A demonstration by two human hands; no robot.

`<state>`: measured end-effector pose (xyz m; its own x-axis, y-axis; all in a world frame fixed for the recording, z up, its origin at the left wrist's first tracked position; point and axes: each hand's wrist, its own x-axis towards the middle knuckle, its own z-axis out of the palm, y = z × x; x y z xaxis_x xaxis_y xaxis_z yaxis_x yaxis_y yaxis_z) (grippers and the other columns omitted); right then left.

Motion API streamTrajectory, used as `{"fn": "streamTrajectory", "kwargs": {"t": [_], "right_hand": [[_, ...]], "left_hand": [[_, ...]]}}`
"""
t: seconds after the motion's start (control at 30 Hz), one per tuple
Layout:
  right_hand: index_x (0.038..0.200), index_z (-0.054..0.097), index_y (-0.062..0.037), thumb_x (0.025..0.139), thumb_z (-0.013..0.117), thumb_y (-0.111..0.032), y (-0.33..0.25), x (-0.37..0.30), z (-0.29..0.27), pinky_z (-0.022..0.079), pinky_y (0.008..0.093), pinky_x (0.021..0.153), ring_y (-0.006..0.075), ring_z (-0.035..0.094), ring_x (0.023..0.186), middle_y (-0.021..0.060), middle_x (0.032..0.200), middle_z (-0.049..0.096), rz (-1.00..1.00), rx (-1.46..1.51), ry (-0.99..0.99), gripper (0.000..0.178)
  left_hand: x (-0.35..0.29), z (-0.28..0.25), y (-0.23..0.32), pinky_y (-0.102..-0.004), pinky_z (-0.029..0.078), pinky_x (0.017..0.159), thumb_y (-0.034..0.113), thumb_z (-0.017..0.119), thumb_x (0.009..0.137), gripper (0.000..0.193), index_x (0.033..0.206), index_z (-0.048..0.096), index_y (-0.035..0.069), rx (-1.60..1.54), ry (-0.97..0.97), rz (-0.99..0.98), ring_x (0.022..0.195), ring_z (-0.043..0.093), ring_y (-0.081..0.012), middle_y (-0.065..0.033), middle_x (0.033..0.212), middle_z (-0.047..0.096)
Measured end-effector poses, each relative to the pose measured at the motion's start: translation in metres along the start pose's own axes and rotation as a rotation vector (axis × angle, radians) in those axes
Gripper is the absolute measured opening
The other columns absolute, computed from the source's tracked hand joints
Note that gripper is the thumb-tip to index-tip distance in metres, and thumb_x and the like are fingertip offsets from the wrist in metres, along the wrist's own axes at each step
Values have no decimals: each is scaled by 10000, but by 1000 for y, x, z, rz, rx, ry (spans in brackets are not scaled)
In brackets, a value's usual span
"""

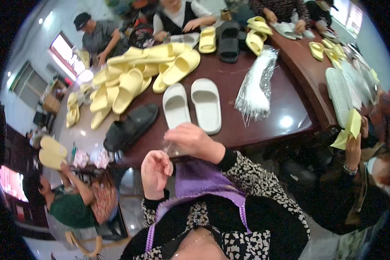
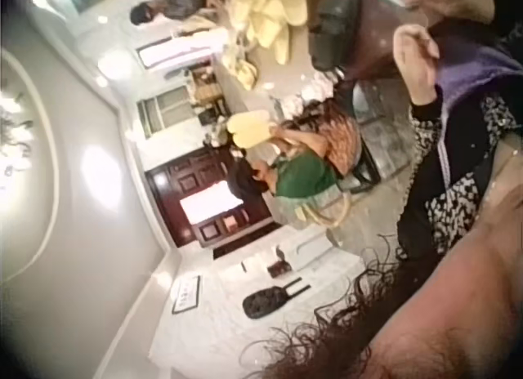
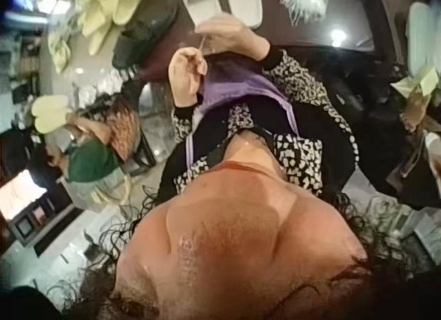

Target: The person handles pairs of slippers on the table, secures each pair together by threading plastic tag fasteners through them by hand, and sets the paired slippers aside.

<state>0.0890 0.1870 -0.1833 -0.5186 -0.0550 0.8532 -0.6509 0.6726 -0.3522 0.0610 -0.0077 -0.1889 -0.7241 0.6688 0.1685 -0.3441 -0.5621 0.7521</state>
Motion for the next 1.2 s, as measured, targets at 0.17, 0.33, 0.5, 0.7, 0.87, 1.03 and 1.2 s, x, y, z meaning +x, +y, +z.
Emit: {"fn": "streamTrajectory", "kwargs": {"t": [0.17, 0.33, 0.5, 0.7, 0.87, 1.03, 1.2], "right_hand": [[1002, 691, 8, 803, 640, 72, -8, -7, -33, 512, 330, 762, 250, 652, 857, 119, 938, 697, 198, 175, 96, 216], [986, 706, 26, 833, 600, 93, -3, -15, -71, 501, 313, 780, 230, 639, 878, 117, 938, 707, 334, 216, 231, 198], [958, 691, 35, 850, 556, 105, 14, -32, -101, 493, 346, 840, 255, 624, 915, 151, 944, 706, 339, 306, 462, 187], [982, 680, 39, 877, 531, 80, 37, -55, -119, 468, 312, 856, 213, 614, 937, 134, 982, 688, 379, 516, 602, 187], [988, 675, 36, 885, 536, 52, 45, -62, -124, 472, 334, 870, 233, 615, 941, 158, 977, 680, 362, 703, 615, 174], [1022, 664, 19, 901, 574, -23, 51, -62, -120, 477, 368, 883, 262, 619, 954, 177, 985, 671, 298, 981, 672, 157], [1057, 652, 13, 920, 600, -107, 59, -56, -110, 483, 386, 885, 276, 621, 954, 182, 991, 663, 312, 1149, 698, 189]], "left_hand": [[62, -42, -28, -245, 465, 650, 191, 538, 984, 214, 1023, 614, -4, 780, 80, 45, 719, 574, -116, -68, 888, 638], [157, -70, -72, -417, 469, 839, 259, 659, 854, 348, 996, 589, -51, 1428, -168, 313, 963, 594, -358, -209, 1012, 627], [208, -46, -99, -486, 450, 848, 408, 710, 796, 530, 947, 551, -74, 1833, -78, 167, 980, 558, -416, -251, 1012, 603], [227, -30, -122, -491, 470, 854, 397, 682, 804, 519, 956, 577, -88, 1802, 178, 56, 968, 582, -441, -287, 1021, 604], [230, -35, -128, -521, 491, 783, 293, 585, 850, 369, 913, 591, -71, 1801, 263, 35, 853, 616, -453, -288, 934, 619], [209, -31, -133, -524, 479, 760, 295, 601, 848, 361, 876, 586, -64, 1770, 199, 32, 841, 605, -453, -285, 903, 614], [180, -21, -123, -485, 476, 737, 284, 660, 843, 335, 887, 589, -40, 1624, 56, 155, 813, 598, -412, -230, 875, 615]]}}
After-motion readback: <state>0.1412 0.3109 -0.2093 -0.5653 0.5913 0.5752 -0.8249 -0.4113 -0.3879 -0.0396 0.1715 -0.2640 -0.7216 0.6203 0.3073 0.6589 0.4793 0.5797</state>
